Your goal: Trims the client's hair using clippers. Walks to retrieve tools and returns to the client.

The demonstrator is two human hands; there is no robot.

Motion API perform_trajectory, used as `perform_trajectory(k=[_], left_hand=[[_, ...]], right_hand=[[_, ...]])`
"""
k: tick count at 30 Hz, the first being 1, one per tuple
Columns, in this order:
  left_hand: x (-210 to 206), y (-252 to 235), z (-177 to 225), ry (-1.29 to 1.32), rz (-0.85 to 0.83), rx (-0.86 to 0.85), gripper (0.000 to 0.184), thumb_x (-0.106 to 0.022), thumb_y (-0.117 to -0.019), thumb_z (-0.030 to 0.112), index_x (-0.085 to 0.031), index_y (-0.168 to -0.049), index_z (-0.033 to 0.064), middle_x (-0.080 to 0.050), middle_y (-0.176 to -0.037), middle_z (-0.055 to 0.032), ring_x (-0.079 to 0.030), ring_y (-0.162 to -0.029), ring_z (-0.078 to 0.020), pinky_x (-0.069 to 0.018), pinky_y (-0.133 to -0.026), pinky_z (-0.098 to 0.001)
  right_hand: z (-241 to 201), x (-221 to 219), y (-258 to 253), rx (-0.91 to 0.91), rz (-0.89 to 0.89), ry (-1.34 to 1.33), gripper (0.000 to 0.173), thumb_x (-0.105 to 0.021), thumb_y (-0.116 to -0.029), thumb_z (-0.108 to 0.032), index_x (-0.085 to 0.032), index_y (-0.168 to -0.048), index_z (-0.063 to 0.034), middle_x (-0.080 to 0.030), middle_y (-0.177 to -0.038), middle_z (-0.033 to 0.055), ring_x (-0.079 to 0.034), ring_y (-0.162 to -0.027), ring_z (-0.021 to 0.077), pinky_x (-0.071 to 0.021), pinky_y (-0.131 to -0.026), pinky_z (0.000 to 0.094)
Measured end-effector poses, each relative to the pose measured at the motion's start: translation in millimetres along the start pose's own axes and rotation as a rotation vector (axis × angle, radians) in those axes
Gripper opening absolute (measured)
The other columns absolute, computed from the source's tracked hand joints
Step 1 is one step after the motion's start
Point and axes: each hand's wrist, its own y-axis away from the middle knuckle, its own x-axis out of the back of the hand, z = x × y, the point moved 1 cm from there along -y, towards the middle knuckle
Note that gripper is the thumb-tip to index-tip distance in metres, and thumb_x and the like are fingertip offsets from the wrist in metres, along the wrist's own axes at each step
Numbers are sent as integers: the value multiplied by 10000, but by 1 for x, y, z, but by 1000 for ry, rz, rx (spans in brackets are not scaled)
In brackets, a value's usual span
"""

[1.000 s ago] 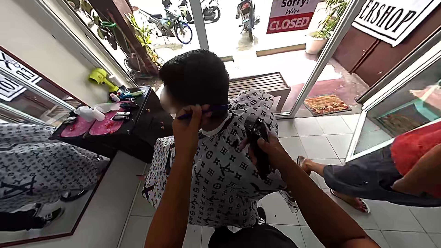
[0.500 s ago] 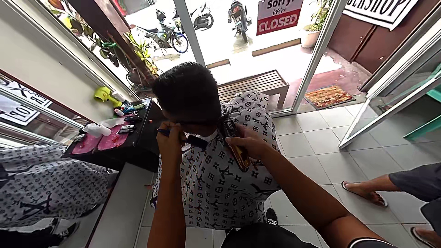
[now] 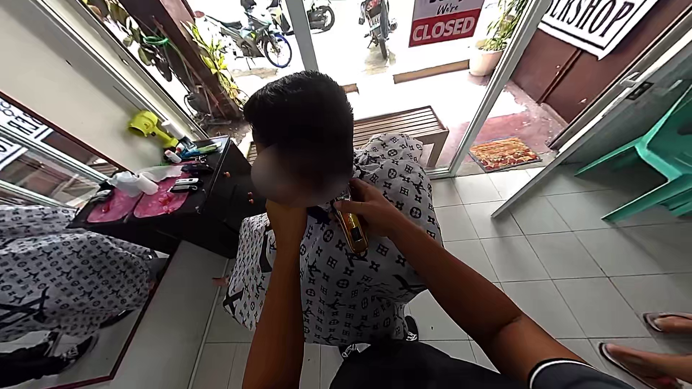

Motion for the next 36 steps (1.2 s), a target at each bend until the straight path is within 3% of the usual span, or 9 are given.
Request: perform_trajectory(k=[6,13,18,22,26,31,34,36], left_hand=[[3,-3,-7,12,-16,50,263,-757,-932,239,-558,-1016,89,-473,-604,74,-427,-474,-5,-380,-479,-177],[11,-8,-7,-43,-60,86,256,-761,-931,264,-564,-992,114,-434,-572,62,-376,-431,-32,-341,-434,-200],[12,-13,-6,-52,-65,60,249,-766,-923,236,-573,-949,81,-435,-586,68,-391,-467,-21,-360,-484,-197],[11,-11,-8,-25,-63,75,250,-770,-924,233,-572,-955,85,-438,-567,76,-409,-457,-15,-370,-473,-188],[11,-14,-10,-25,-64,74,274,-787,-906,260,-566,-943,102,-437,-594,78,-399,-477,-21,-371,-491,-200],[11,-13,-9,-10,-77,69,255,-777,-917,226,-560,-943,94,-447,-582,83,-422,-473,-9,-384,-484,-187],[12,-15,-10,-8,-76,62,268,-785,-909,244,-559,-933,104,-430,-579,83,-410,-470,-16,-377,-483,-194],[11,-14,-9,-20,-77,72,263,-778,-916,240,-559,-940,98,-441,-587,79,-422,-472,-15,-386,-485,-191]], right_hand=[[-3,-7,0,95,70,195,648,-754,-898,-106,-428,-1458,-86,-633,-1252,134,-672,-1017,211,-586,-848,387],[-9,-17,1,110,85,210,645,-751,-910,-122,-423,-1464,-84,-641,-1234,144,-691,-988,238,-607,-817,403],[-10,-20,4,53,99,131,573,-729,-926,-93,-449,-1425,-74,-652,-1162,156,-700,-914,254,-617,-763,414],[-12,-24,4,143,112,265,645,-745,-917,-143,-421,-1472,-99,-639,-1251,136,-686,-996,228,-601,-816,388],[-8,-26,3,76,118,117,566,-734,-925,-111,-461,-1420,-78,-650,-1190,154,-700,-944,259,-616,-772,425],[-13,-30,1,136,121,150,636,-753,-912,-120,-423,-1453,-65,-639,-1226,153,-689,-999,247,-609,-821,410],[-11,-31,2,69,119,68,569,-736,-919,-111,-456,-1413,-77,-654,-1179,160,-700,-946,271,-616,-767,431],[-13,-31,0,91,111,63,596,-743,-916,-107,-441,-1427,-63,-648,-1211,163,-703,-992,276,-622,-808,439]])
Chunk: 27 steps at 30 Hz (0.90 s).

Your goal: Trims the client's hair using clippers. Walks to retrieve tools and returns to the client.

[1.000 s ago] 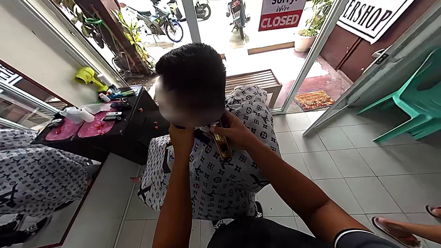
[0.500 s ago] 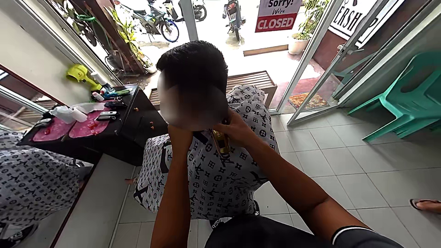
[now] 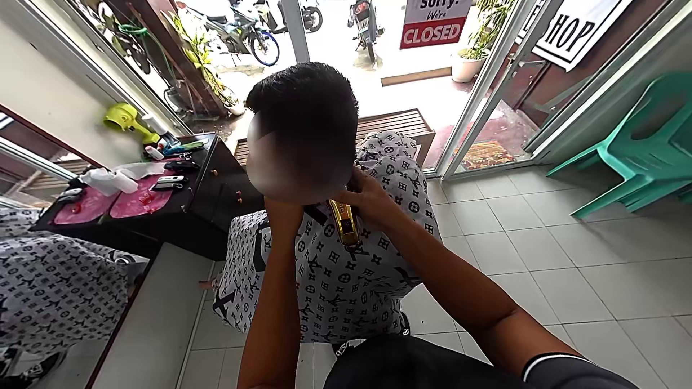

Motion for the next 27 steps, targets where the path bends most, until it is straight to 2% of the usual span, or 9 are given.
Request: perform_trajectory(k=[2,6,10,15,18,21,23,24,27], left_hand=[[-1,2,1,-12,8,9,261,-775,-924,243,-562,-937,93,-434,-573,74,-405,-453,-14,-372,-466,-184],[0,3,-1,-16,0,5,256,-761,-937,277,-550,-939,132,-420,-547,73,-377,-419,-26,-341,-427,-194],[-2,3,-2,13,12,-4,260,-774,-920,245,-559,-952,103,-461,-578,85,-433,-459,-7,-397,-476,-184],[-2,0,-1,3,27,12,283,-782,-916,252,-552,-973,96,-488,-593,72,-453,-464,-22,-429,-482,-202],[-4,2,0,14,29,6,271,-776,-922,238,-552,-973,95,-498,-590,71,-463,-463,-18,-423,-471,-191],[4,2,9,35,30,-18,275,-778,-921,245,-541,-945,110,-503,-597,81,-476,-471,-12,-441,-484,-187],[13,2,21,200,15,-21,207,-713,-959,186,-514,-913,151,-487,-631,88,-468,-501,-8,-440,-506,-171],[19,3,30,349,-26,-1,163,-632,-1001,148,-503,-909,185,-499,-650,98,-483,-528,0,-460,-531,-158],[33,5,65,737,-194,58,187,-404,-1073,171,-568,-988,198,-645,-822,55,-636,-706,-46,-563,-684,-205]], right_hand=[[-1,-1,-1,41,-13,30,628,-745,-919,-117,-415,-1451,-61,-641,-1241,161,-698,-1027,269,-616,-843,435],[0,0,2,-14,-17,-35,559,-723,-930,-109,-449,-1416,-77,-651,-1188,161,-704,-946,273,-622,-761,435],[-4,7,0,96,-24,154,638,-766,-908,-159,-436,-1444,-52,-662,-1218,131,-696,-999,208,-606,-835,371],[3,25,2,-117,-69,-135,514,-696,-936,-111,-478,-1399,-64,-674,-1121,164,-717,-890,283,-630,-716,436],[2,27,1,-93,-104,-180,538,-684,-935,-107,-451,-1419,-75,-663,-1139,164,-717,-913,296,-636,-714,463],[3,28,-1,-120,-110,-206,508,-704,-923,-125,-481,-1374,-57,-686,-1089,168,-725,-870,289,-637,-704,449],[1,30,-1,-91,-135,-243,510,-686,-940,-131,-467,-1398,-78,-674,-1128,156,-718,-919,284,-633,-745,455],[0,32,1,-77,-141,-262,511,-662,-958,-150,-455,-1422,-100,-670,-1145,151,-715,-939,282,-630,-764,459],[4,39,14,-134,-97,-285,427,-575,-993,-268,-491,-1395,-151,-691,-1088,124,-721,-897,248,-629,-745,414]])
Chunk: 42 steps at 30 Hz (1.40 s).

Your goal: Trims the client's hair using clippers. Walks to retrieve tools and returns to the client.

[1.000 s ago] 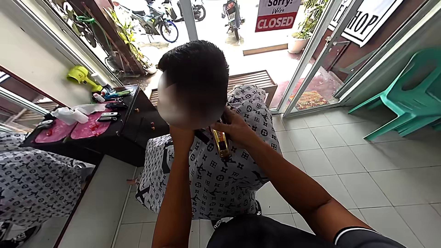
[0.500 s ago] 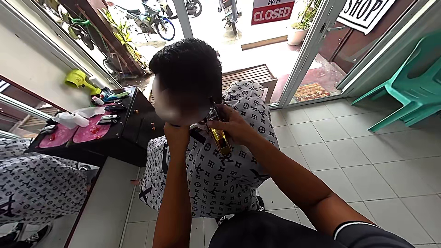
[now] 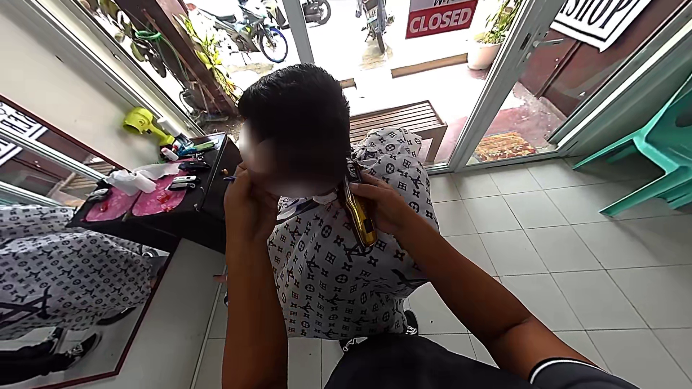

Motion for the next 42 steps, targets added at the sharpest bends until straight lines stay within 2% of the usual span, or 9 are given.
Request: perform_trajectory(k=[3,6,12,16,20,23,27,34,42], left_hand=[[-23,-6,14,-165,36,-1,144,-458,-1108,203,-576,-1103,121,-769,-986,-23,-751,-818,-95,-618,-706,-217],[-27,-9,8,-506,38,-69,89,-613,-1041,184,-599,-1045,96,-762,-913,-9,-753,-773,-107,-631,-685,-250],[-31,-6,-3,-346,76,-88,68,-615,-1039,160,-618,-1032,92,-779,-972,-48,-761,-801,-117,-622,-657,-227],[-11,7,-18,-636,-9,-137,87,-679,-995,141,-599,-1008,109,-763,-916,2,-746,-770,-97,-622,-689,-246],[2,10,-25,-617,1,-142,98,-558,-981,85,-529,-1065,127,-629,-699,58,-593,-559,-34,-509,-534,-183],[-7,7,-32,-788,56,-240,168,-596,-897,106,-554,-1057,80,-595,-723,38,-600,-565,-56,-543,-546,-235],[-9,1,-46,-866,122,-289,120,-586,-896,136,-568,-1002,83,-541,-747,18,-535,-587,-53,-467,-545,-231],[-7,3,-49,-871,158,-262,84,-561,-919,121,-575,-989,75,-532,-736,17,-520,-581,-51,-453,-543,-225],[5,13,-34,-707,113,-241,163,-504,-1090,281,-532,-1093,120,-640,-677,64,-603,-531,-28,-506,-503,-187]], right_hand=[[15,12,16,-118,44,-21,351,-544,-1017,-271,-502,-1315,-92,-686,-1043,110,-717,-815,199,-623,-676,328],[24,16,29,-145,43,-58,337,-575,-985,-197,-495,-1279,-53,-688,-1008,124,-715,-770,193,-621,-647,309],[19,13,32,-118,6,-2,368,-597,-977,-211,-485,-1293,-59,-692,-979,118,-702,-682,175,-616,-604,286],[11,12,25,-72,3,28,407,-614,-945,-250,-490,-1286,-64,-689,-952,115,-682,-633,164,-600,-568,278],[6,4,5,-33,81,185,384,-665,-920,-168,-533,-1265,-64,-666,-832,103,-649,-557,164,-581,-500,283],[1,4,-11,32,68,262,461,-716,-925,-139,-522,-1337,-67,-671,-906,131,-676,-631,204,-605,-543,332],[-7,9,-17,47,12,228,495,-664,-940,-171,-491,-1392,-63,-668,-1083,146,-712,-832,251,-630,-713,403],[-13,10,-20,140,-37,221,501,-668,-934,-99,-477,-1386,1,-672,-1113,151,-708,-922,231,-620,-819,390],[-13,9,-14,141,-29,256,477,-673,-946,-159,-506,-1382,-60,-687,-1106,126,-718,-861,216,-630,-736,365]])
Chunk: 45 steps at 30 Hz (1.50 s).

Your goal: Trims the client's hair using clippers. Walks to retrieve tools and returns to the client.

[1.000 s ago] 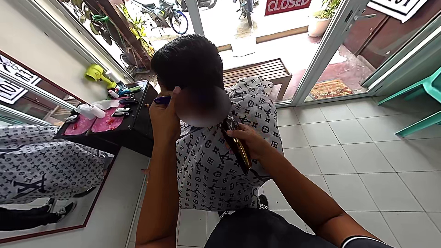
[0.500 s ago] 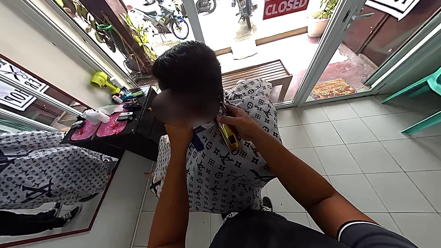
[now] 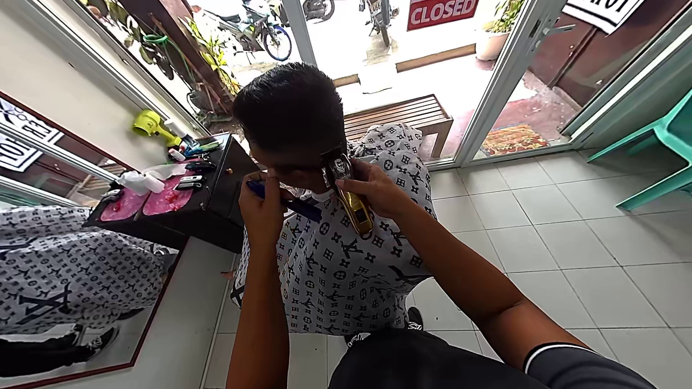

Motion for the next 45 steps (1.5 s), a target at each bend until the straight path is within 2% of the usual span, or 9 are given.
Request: perform_trajectory(k=[3,5,9,14,19,24,30,41,45], left_hand=[[9,6,8,142,19,84,227,-507,-1083,390,-568,-1088,171,-671,-703,60,-569,-506,-6,-453,-463,-139],[10,8,15,305,44,145,205,-485,-1093,369,-551,-1084,176,-717,-797,48,-630,-569,-10,-513,-514,-138],[-2,7,42,588,34,122,148,-493,-1095,268,-614,-1089,183,-765,-1048,6,-739,-809,-57,-597,-659,-166],[-50,3,48,487,88,81,98,-555,-1068,146,-642,-1051,104,-777,-1047,-49,-763,-877,-118,-624,-705,-224],[-54,34,5,114,41,-44,68,-668,-1002,137,-668,-1042,82,-766,-1016,-22,-756,-887,-140,-637,-788,-299],[-25,76,-9,158,217,193,66,-542,-1057,107,-579,-1105,82,-770,-999,-56,-758,-827,-145,-629,-722,-275],[-5,120,-13,171,391,299,84,-461,-1069,61,-543,-1079,45,-760,-945,-79,-747,-773,-131,-615,-670,-239],[2,141,-12,201,433,340,89,-458,-1073,62,-543,-1088,44,-764,-952,-85,-753,-781,-135,-620,-667,-235],[1,140,-9,202,427,338,86,-462,-1073,63,-544,-1091,42,-764,-958,-87,-752,-781,-132,-617,-660,-230]], right_hand=[[-4,3,-3,-54,-22,-89,424,-644,-962,-136,-512,-1351,-31,-685,-1080,135,-717,-868,230,-630,-748,392],[-5,4,-6,-45,-62,-172,399,-585,-989,-157,-491,-1356,-29,-691,-1065,135,-719,-888,231,-627,-775,391],[8,6,11,-209,-21,-134,445,-654,-914,-249,-514,-1312,-105,-689,-928,96,-683,-655,161,-596,-561,298],[28,17,25,-304,-61,-148,394,-687,-869,-138,-517,-1218,-68,-652,-707,74,-650,-529,139,-580,-508,260],[-1,43,17,-207,-143,-97,455,-609,-929,-214,-457,-1343,-103,-678,-901,86,-698,-668,189,-623,-604,334],[-14,57,-19,-178,-317,66,443,-668,-942,-92,-509,-1344,9,-678,-1073,132,-708,-869,201,-624,-776,360],[-12,63,-37,-211,-408,72,426,-663,-951,-81,-513,-1341,3,-684,-1075,137,-718,-866,212,-632,-758,367],[-24,52,-34,-76,-403,147,542,-722,-919,-99,-477,-1387,22,-671,-1162,145,-707,-961,195,-612,-860,350],[-28,51,-34,-144,-382,170,473,-720,-932,-94,-511,-1340,25,-682,-1101,146,-712,-897,189,-617,-811,337]])
